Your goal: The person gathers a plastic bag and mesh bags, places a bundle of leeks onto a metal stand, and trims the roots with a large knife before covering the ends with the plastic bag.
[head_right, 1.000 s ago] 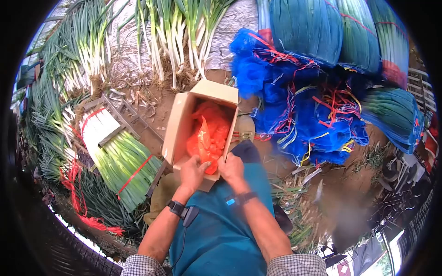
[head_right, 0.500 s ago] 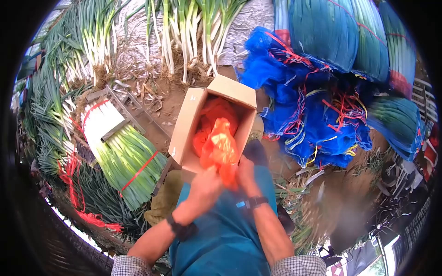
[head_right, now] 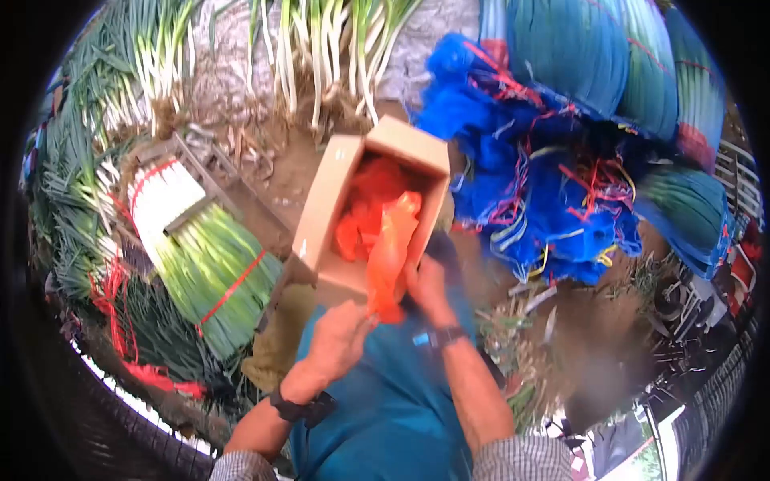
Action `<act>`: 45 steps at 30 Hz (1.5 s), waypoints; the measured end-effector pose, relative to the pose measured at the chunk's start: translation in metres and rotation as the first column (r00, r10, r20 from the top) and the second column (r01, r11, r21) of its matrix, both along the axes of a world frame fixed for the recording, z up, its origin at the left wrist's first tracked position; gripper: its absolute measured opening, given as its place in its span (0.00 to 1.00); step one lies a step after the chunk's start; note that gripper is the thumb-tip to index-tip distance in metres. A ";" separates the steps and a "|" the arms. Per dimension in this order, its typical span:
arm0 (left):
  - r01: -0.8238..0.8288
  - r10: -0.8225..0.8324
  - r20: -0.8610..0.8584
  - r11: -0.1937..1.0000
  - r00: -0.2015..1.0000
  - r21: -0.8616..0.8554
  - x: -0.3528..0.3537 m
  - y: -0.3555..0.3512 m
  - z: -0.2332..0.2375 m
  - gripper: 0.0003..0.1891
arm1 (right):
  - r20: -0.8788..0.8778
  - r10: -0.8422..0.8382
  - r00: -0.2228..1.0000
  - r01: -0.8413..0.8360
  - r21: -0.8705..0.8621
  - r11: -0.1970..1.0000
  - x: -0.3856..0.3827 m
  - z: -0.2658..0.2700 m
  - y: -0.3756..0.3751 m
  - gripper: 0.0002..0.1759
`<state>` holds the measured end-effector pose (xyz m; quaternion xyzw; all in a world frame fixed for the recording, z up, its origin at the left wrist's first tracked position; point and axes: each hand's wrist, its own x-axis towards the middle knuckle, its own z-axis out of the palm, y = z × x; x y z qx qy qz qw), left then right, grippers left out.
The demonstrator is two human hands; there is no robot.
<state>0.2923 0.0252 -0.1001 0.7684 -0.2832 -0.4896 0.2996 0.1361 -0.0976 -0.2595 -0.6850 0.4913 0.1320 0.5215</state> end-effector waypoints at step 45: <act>-0.733 0.853 -0.199 0.518 0.483 0.440 0.001 0.103 -0.007 0.10 | 0.141 0.090 0.986 -0.101 0.070 0.992 0.018 -0.040 -0.019 0.18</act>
